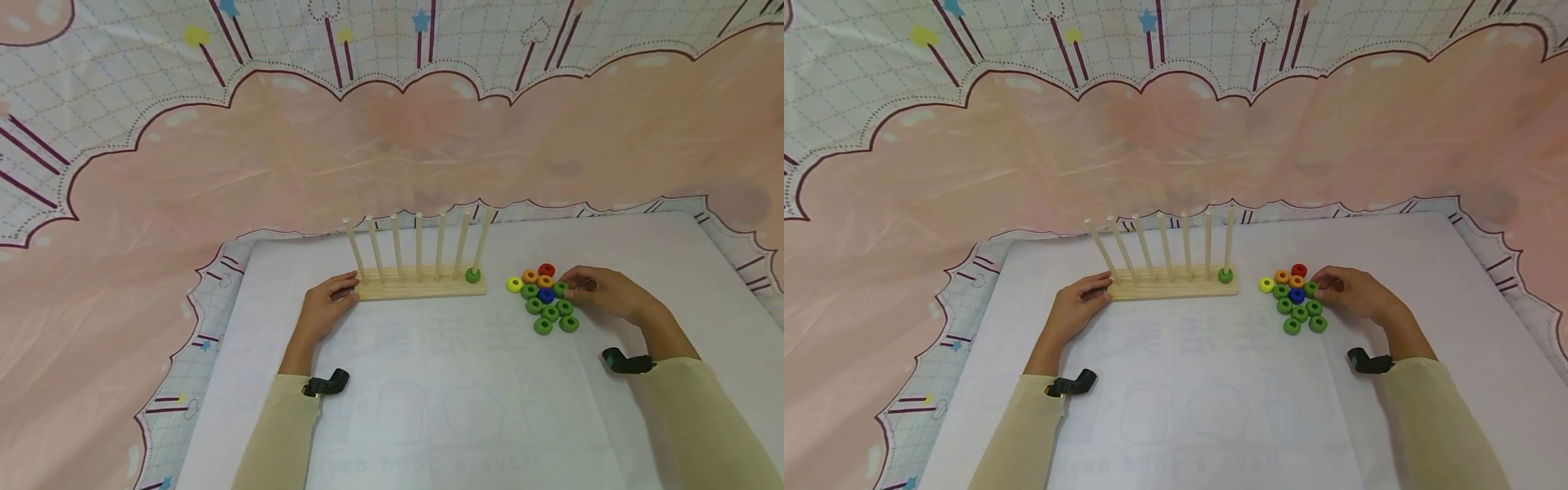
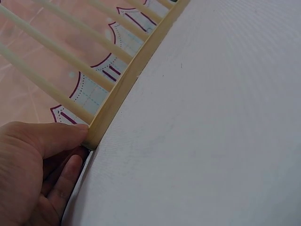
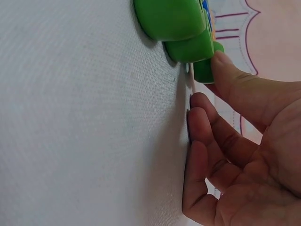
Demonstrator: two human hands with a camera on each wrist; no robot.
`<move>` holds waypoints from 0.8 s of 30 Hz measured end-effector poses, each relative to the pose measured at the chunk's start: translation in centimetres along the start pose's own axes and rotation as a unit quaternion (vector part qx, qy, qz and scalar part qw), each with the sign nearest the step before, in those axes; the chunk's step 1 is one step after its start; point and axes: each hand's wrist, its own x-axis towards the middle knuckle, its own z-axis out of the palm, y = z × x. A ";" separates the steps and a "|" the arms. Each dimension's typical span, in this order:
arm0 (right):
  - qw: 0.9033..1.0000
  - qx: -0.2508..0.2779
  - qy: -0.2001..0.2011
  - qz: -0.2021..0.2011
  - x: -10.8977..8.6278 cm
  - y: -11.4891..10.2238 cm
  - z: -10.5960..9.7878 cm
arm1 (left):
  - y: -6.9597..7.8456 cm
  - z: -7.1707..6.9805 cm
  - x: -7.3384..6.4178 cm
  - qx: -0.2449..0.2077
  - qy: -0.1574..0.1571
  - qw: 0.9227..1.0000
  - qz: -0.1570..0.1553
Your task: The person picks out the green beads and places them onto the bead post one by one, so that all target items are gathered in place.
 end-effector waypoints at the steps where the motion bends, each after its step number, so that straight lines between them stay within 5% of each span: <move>1: 1.000 0.001 0.001 0.000 0.0 0.0 0.0 | 0.0 0.0 0.0 -0.001 0.000 1.000 -0.001; 24: 1.000 0.027 0.006 0.015 0.0 0.2 0.2 | 0.2 -0.1 0.0 0.014 -0.002 1.000 0.002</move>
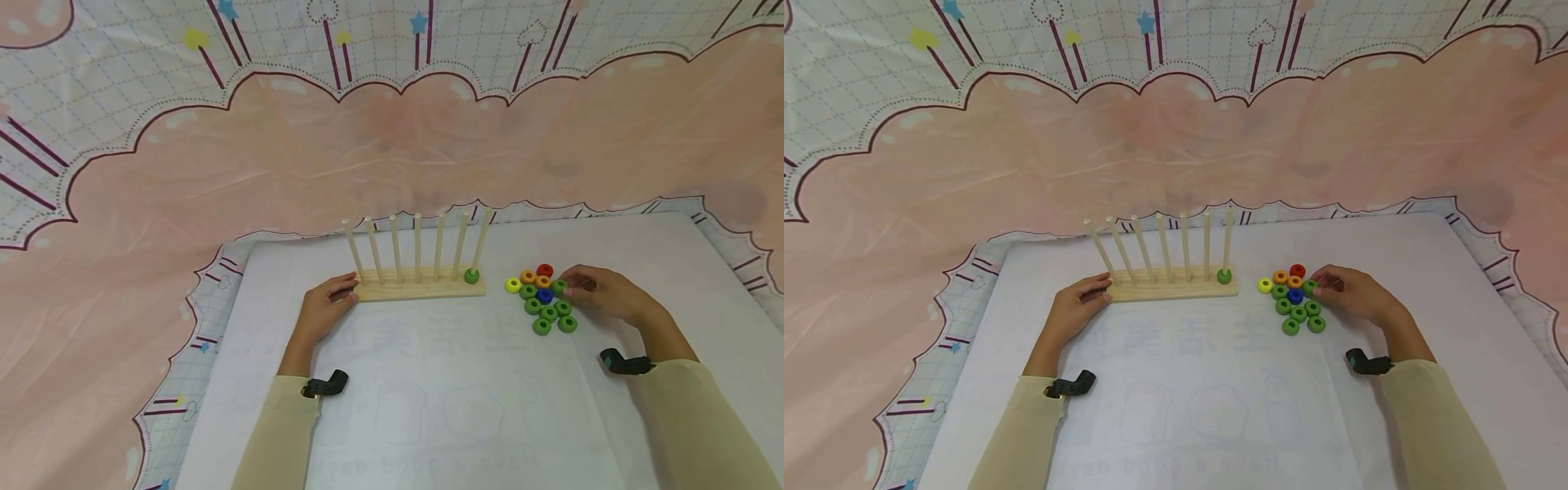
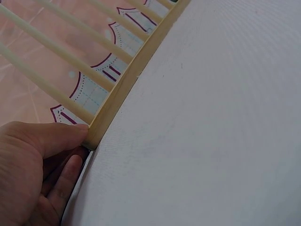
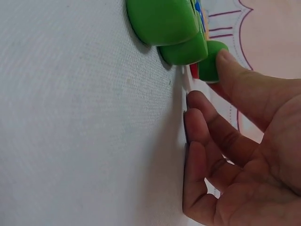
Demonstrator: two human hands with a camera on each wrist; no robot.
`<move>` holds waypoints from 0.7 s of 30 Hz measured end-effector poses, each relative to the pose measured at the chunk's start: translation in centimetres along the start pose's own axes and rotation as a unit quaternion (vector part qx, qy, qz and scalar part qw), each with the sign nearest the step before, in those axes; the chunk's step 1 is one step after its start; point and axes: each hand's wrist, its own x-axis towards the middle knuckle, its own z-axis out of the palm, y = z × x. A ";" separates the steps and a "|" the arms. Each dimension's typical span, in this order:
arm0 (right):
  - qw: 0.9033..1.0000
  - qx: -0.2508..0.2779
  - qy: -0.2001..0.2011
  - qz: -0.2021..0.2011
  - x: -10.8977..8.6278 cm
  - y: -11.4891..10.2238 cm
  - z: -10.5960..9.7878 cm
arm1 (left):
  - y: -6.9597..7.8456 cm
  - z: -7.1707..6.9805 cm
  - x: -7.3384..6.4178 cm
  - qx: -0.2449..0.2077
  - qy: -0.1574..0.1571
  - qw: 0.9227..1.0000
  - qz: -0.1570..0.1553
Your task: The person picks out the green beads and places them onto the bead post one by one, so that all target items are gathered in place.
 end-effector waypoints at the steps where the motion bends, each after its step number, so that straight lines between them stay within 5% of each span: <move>1: 1.000 0.001 0.001 -0.001 0.0 -0.1 0.0 | 0.0 0.0 0.0 -0.001 0.000 1.000 0.001; 11: 1.000 0.005 0.006 0.009 0.1 -0.7 0.3 | -0.3 0.1 0.0 -0.004 -0.001 1.000 0.004; 21: 0.997 0.001 0.079 -0.014 0.3 -3.3 0.4 | -0.3 0.0 0.0 -0.010 -0.001 1.000 0.002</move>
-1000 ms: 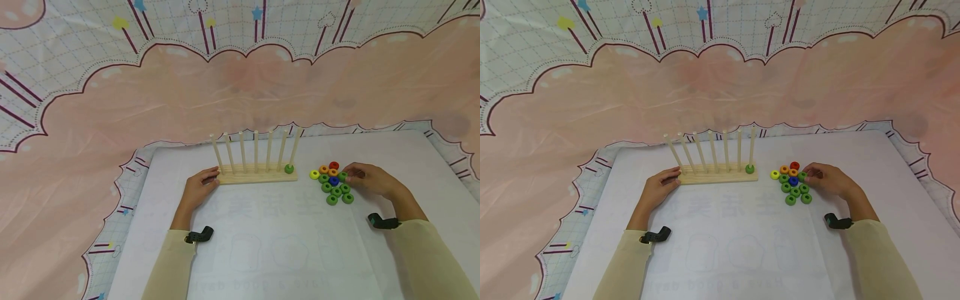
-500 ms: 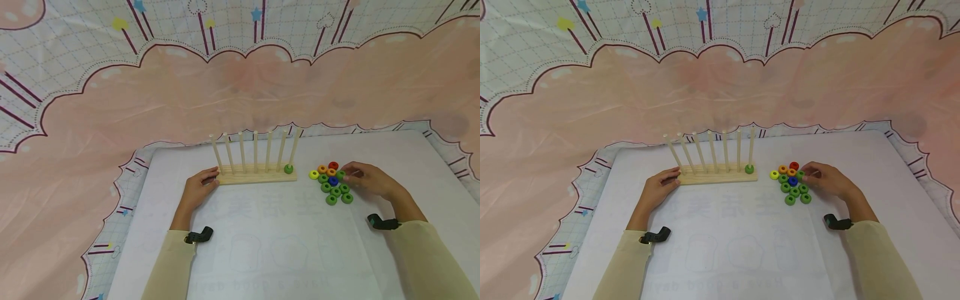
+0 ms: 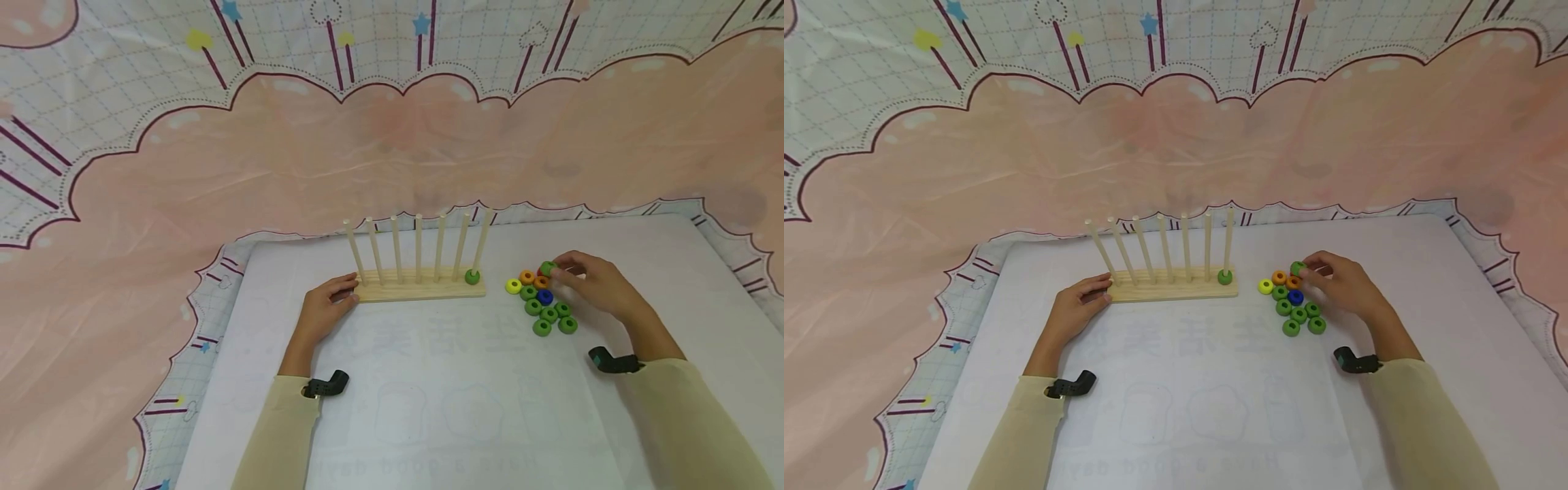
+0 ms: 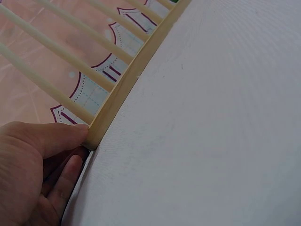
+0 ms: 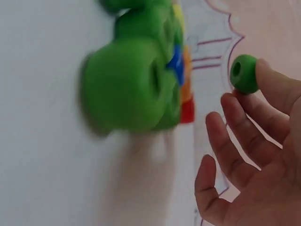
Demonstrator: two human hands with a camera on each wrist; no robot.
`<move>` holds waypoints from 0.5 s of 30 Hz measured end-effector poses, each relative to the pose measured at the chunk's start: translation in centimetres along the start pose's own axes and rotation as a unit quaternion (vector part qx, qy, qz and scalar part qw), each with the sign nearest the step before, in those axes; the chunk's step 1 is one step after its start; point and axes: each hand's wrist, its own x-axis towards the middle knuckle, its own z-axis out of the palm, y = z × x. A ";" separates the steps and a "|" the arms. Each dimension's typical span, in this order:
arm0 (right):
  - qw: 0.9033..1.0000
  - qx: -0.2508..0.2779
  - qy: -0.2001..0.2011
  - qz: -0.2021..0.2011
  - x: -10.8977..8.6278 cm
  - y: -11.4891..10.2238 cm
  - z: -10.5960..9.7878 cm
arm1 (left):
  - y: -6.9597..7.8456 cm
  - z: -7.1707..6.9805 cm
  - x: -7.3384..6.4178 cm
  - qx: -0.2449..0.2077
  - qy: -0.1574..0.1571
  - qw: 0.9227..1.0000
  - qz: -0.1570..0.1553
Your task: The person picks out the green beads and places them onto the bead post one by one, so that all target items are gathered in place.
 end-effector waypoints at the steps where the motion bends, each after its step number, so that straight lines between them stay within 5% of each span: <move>1: 1.000 0.001 0.008 0.002 0.1 -0.4 0.0 | 0.0 0.0 0.0 0.000 0.000 1.000 0.000; 15: 0.996 0.033 0.087 -0.018 1.1 -5.8 -0.5 | 0.0 0.0 0.1 -0.007 0.003 1.000 0.000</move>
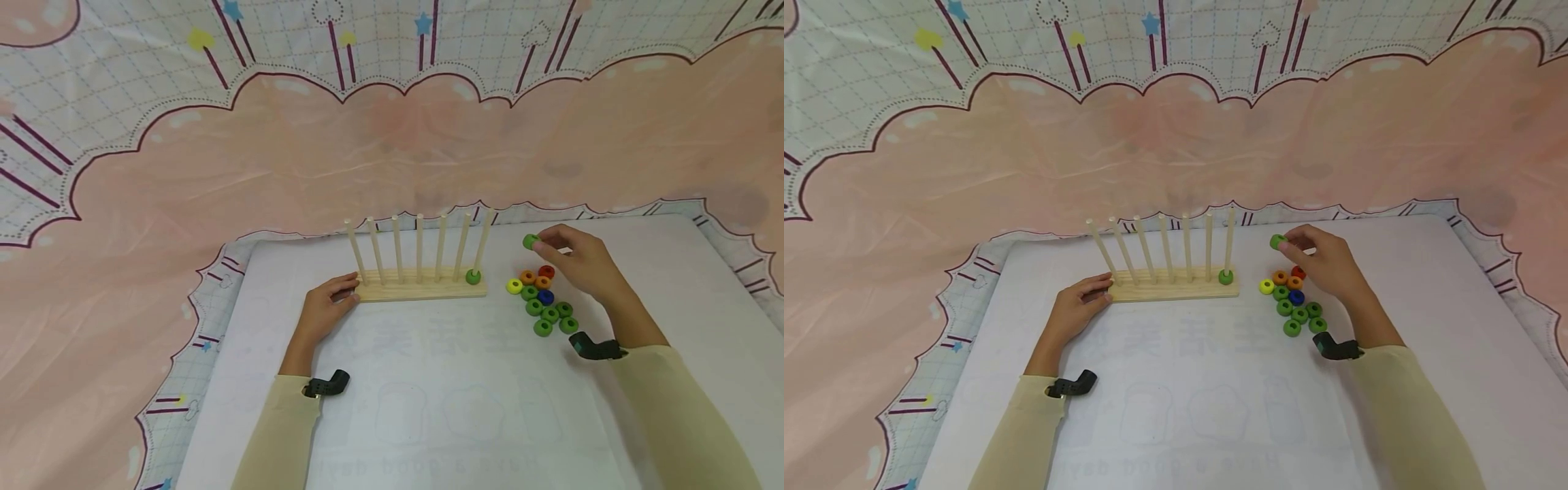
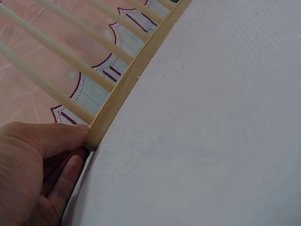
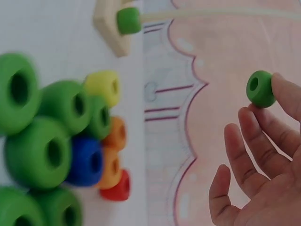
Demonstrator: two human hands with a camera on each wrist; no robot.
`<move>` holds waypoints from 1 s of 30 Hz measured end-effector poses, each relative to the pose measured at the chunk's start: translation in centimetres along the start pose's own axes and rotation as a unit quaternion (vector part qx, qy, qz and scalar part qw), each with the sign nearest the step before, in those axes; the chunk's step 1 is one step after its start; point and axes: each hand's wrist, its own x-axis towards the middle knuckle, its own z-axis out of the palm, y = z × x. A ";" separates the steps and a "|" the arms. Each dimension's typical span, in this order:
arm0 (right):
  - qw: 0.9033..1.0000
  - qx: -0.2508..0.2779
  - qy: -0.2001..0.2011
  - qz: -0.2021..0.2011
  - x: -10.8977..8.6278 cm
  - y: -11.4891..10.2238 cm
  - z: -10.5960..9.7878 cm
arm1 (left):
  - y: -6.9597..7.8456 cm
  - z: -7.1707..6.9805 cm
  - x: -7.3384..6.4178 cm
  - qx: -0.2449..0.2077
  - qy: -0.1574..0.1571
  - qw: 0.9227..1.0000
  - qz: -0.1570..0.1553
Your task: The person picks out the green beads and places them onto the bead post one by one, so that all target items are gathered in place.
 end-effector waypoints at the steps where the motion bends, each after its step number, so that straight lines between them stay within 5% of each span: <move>1: 1.000 0.002 0.002 -0.003 0.1 -0.4 0.0 | 0.0 0.0 0.0 0.000 0.000 1.000 -0.001; 11: 0.997 0.004 0.043 -0.061 0.4 -4.3 -0.4 | 0.0 -0.1 0.0 0.007 -0.002 1.000 -0.004; 22: 0.984 0.009 0.110 -0.142 0.3 -9.2 -0.9 | -0.3 -0.2 0.2 0.010 -0.001 1.000 0.000; 30: 0.980 -0.009 0.115 -0.162 1.0 -10.5 -0.2 | -0.5 -0.1 0.3 0.007 -0.002 1.000 -0.003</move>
